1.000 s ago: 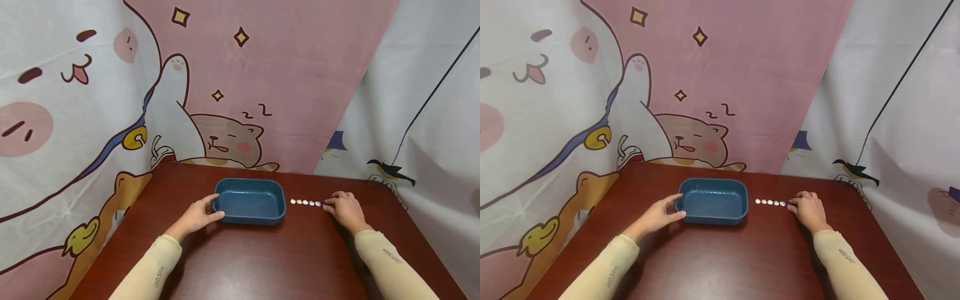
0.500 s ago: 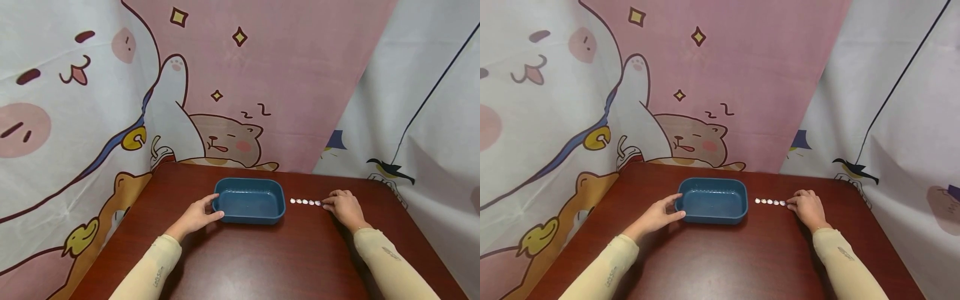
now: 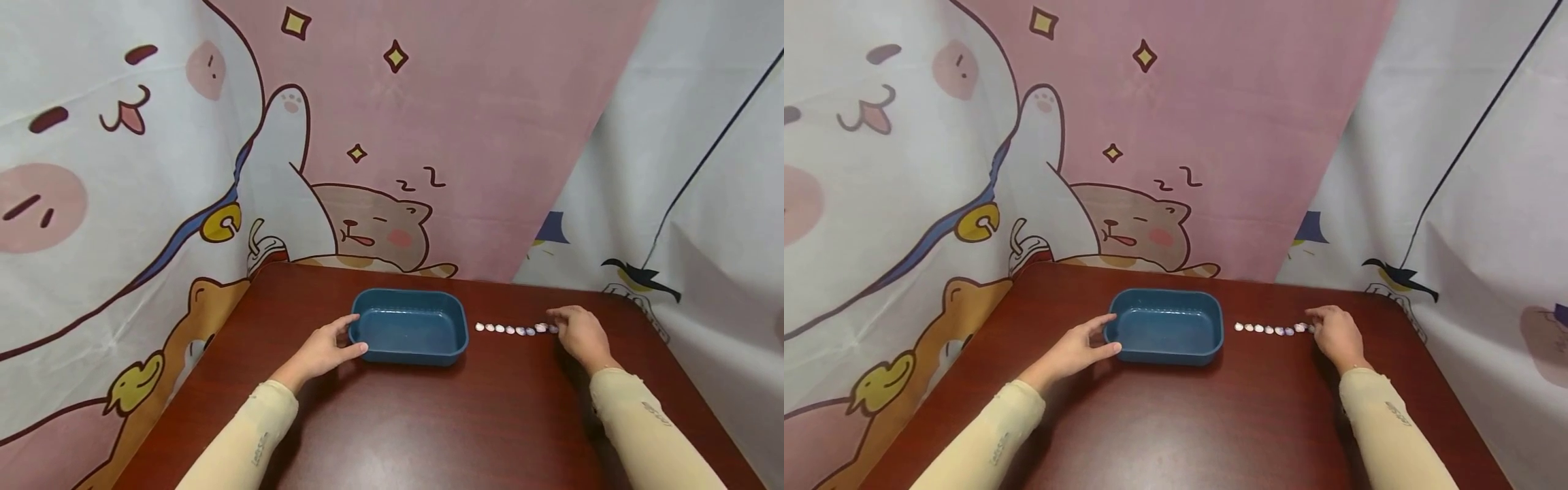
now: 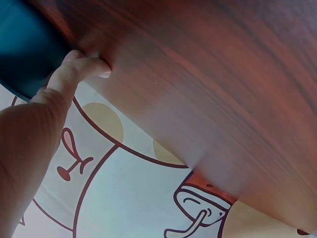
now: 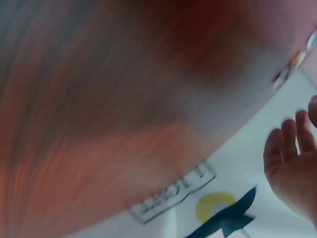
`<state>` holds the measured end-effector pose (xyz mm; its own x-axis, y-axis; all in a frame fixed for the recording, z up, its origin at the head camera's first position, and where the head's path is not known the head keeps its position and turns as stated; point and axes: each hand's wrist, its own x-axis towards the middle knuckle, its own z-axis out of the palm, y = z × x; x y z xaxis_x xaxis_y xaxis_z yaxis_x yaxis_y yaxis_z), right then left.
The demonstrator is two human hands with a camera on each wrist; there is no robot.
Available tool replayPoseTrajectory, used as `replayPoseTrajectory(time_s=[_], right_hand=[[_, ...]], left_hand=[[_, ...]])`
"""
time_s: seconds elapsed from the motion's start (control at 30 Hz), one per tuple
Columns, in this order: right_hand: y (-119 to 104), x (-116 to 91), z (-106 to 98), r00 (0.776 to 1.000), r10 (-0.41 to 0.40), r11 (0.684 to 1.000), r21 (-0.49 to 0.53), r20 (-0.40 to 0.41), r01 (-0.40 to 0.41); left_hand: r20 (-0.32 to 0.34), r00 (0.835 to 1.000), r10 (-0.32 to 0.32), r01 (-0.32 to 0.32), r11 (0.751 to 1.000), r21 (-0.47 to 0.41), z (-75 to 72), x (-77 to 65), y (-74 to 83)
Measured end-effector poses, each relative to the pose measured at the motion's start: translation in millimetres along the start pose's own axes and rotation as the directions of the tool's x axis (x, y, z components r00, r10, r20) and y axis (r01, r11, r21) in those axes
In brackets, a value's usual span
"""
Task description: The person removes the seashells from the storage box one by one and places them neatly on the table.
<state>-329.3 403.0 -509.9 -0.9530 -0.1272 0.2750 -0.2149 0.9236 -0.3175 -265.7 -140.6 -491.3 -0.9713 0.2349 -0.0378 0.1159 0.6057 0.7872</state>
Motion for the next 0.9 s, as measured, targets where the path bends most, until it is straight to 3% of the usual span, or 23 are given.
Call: replayPoseTrajectory(time_s=[0.07, 0.23, 0.33, 0.63, 0.9], right_hand=[[3.5, -1.8, -4.7, 0.999, -0.009, 1.0, -0.011, 0.035, 0.01], [3.8, -8.2, -3.7, 0.977, -0.146, 0.983, -0.091, 0.158, 0.162], [2.6, -12.8, -1.1, 0.966, -0.171, 0.971, -0.131, 0.196, 0.199], [4.5, -18.3, 3.6, 0.968, -0.17, 0.967, -0.159, 0.183, 0.2], [4.7, -18.3, 2.3, 0.977, -0.152, 0.984, -0.065, 0.15, 0.163]], left_hand=[[-0.001, 1.0, 0.003, -0.003, 1.0, 0.003, -0.4, 0.4, -0.6], [0.001, 1.0, 0.007, -0.007, 1.0, 0.002, -1.1, 0.7, -1.7], [0.001, 1.0, 0.011, -0.011, 1.0, 0.005, -0.6, 1.4, -1.4], [0.002, 1.0, 0.007, -0.007, 1.0, 0.011, 0.8, 1.2, -1.1], [0.001, 1.0, 0.0, 0.0, 1.0, 0.013, 0.1, 0.5, 0.9]])
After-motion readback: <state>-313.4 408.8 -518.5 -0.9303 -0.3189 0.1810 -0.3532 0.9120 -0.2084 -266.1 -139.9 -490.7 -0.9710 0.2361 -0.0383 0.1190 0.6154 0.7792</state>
